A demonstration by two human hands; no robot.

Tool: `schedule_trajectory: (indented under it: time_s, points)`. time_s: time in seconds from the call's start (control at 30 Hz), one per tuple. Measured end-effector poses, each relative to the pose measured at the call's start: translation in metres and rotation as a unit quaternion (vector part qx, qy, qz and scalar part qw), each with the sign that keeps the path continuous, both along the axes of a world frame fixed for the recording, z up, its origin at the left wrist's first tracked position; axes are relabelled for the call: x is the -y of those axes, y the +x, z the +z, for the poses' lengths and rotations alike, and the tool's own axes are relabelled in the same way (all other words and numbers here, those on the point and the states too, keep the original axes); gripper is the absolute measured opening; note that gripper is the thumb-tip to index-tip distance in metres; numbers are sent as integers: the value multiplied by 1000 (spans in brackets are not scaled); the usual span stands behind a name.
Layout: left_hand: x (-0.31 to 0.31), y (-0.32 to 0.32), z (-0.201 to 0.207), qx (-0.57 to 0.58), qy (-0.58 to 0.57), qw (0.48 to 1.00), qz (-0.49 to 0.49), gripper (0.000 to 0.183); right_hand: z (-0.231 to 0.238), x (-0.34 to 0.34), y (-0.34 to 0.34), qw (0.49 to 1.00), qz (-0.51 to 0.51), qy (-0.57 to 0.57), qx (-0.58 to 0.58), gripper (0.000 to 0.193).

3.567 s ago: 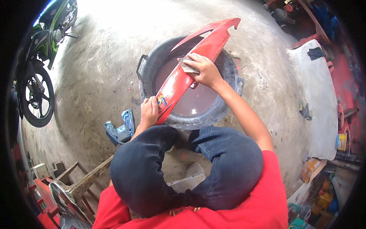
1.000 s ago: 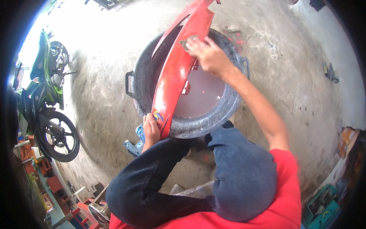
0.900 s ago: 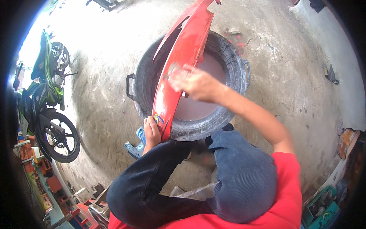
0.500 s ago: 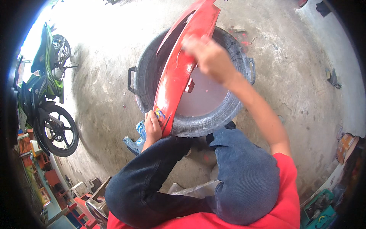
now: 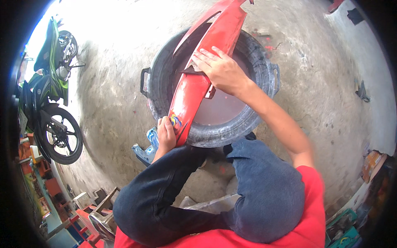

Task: The person sands a red motorcycle fender by hand using sandpaper and dipping it into a bucket of water.

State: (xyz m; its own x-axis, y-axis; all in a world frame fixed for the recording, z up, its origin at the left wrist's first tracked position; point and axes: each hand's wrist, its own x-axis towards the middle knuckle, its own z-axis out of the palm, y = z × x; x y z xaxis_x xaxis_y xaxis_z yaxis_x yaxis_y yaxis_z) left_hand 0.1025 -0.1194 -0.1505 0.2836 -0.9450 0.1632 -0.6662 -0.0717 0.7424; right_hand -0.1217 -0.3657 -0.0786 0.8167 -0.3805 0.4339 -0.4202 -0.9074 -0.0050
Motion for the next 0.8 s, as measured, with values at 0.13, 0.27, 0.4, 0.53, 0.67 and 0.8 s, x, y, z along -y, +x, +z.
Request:
schedule_trajectory:
  time_s: [0.13, 0.27, 0.4, 0.53, 0.67, 0.8]
  points:
    - [2, -1, -5, -8, -7, 1000, 3, 33, 6, -50, 14, 990, 124, 49, 41, 39]
    - [1, -2, -1, -8, 9, 1000, 2, 37, 13, 21, -1, 983, -31, 88, 158, 41]
    - [3, -2, 0, -11, 1, 1000, 1, 37, 20, 40, -1, 973, -94, 107, 183, 45]
    - [0, 1, 5, -3, -3, 1000, 8, 34, -11, -11, 30, 999, 42, -2, 6, 57]
    - [4, -4, 1, -14, -8, 1000, 3, 34, -9, -51, 34, 997, 61, 41, -4, 54]
    - [3, -2, 2, 1, -3, 1000, 3, 33, 0, -21, 21, 999, 26, 31, 2, 48]
